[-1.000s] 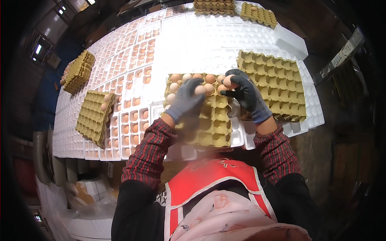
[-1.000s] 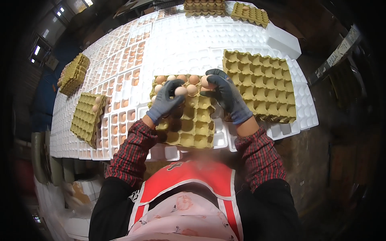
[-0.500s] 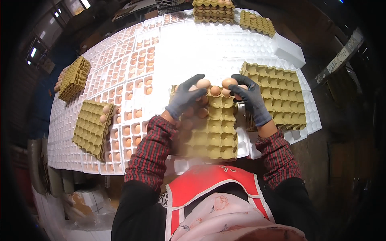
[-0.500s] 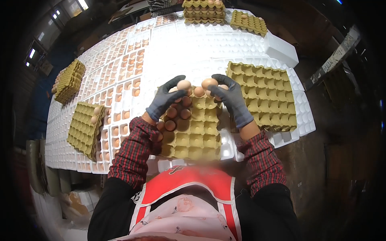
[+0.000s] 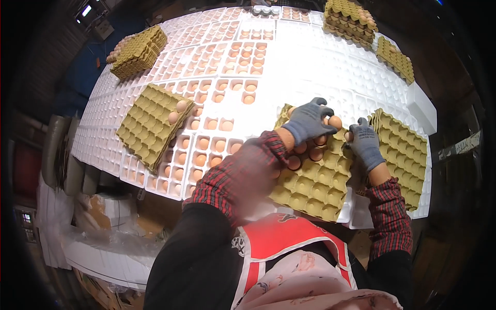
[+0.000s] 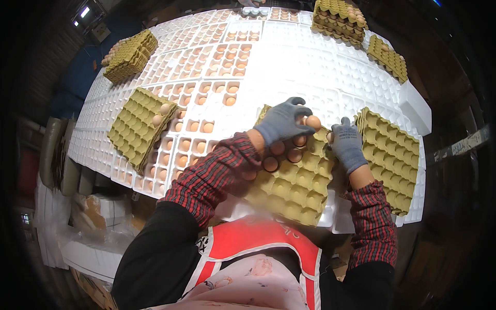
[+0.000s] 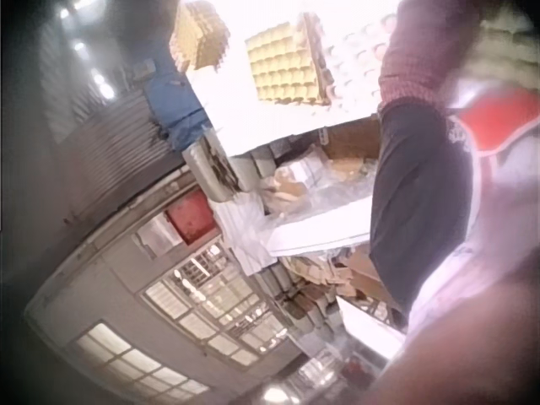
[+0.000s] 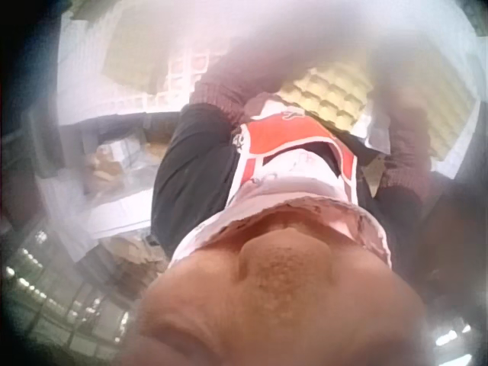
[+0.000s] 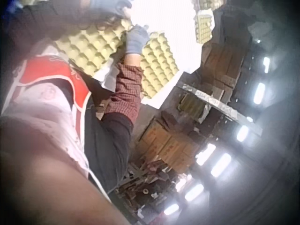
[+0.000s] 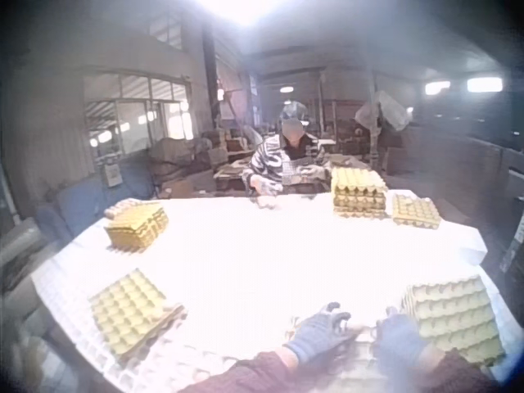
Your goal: The person transfers eggs by hand from cardboard cartons into the slots of plastic trays and moves empty cartons on the table.
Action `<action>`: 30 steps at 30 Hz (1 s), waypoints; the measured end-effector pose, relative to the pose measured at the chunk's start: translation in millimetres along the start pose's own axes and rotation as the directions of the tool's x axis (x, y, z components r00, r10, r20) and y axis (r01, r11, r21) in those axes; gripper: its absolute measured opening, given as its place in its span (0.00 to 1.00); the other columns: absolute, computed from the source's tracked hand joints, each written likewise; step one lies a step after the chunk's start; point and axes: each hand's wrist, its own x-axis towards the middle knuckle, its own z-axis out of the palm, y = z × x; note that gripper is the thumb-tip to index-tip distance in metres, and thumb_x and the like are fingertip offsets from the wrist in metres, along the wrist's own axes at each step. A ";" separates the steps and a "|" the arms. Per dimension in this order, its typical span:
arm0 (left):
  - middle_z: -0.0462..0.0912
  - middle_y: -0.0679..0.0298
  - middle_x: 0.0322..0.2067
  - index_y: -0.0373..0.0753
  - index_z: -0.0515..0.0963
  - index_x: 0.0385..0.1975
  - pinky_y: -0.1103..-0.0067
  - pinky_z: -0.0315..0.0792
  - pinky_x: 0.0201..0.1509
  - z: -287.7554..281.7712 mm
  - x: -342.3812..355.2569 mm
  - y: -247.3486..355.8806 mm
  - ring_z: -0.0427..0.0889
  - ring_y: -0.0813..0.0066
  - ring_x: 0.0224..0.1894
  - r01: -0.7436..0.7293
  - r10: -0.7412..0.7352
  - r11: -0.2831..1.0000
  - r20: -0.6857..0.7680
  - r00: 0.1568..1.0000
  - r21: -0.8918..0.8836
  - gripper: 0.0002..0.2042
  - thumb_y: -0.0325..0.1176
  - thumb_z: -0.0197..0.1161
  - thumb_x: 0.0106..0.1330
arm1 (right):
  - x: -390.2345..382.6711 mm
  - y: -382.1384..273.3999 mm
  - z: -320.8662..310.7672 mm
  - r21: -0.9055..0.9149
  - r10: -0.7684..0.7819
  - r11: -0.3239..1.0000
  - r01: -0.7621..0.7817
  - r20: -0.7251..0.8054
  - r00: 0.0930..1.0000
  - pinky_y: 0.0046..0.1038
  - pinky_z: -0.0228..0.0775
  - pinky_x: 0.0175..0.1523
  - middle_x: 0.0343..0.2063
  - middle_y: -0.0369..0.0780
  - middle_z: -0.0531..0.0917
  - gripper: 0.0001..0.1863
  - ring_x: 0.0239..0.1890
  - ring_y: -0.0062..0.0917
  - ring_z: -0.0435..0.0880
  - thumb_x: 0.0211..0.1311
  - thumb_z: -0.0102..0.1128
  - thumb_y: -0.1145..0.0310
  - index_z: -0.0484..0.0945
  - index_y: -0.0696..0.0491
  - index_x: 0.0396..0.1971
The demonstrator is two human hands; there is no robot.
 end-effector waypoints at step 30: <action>0.70 0.58 0.66 0.46 0.70 0.65 0.62 0.56 0.73 -115.7 -67.0 -263.8 0.63 0.56 0.71 0.265 -0.201 0.868 -0.189 0.961 0.420 0.26 0.49 0.55 0.71 | 61.8 -240.6 1.2 0.121 -0.587 0.771 0.625 -0.244 0.772 0.42 0.55 0.70 0.54 0.43 0.75 0.22 0.62 0.37 0.69 0.61 0.63 0.55 0.78 0.52 0.50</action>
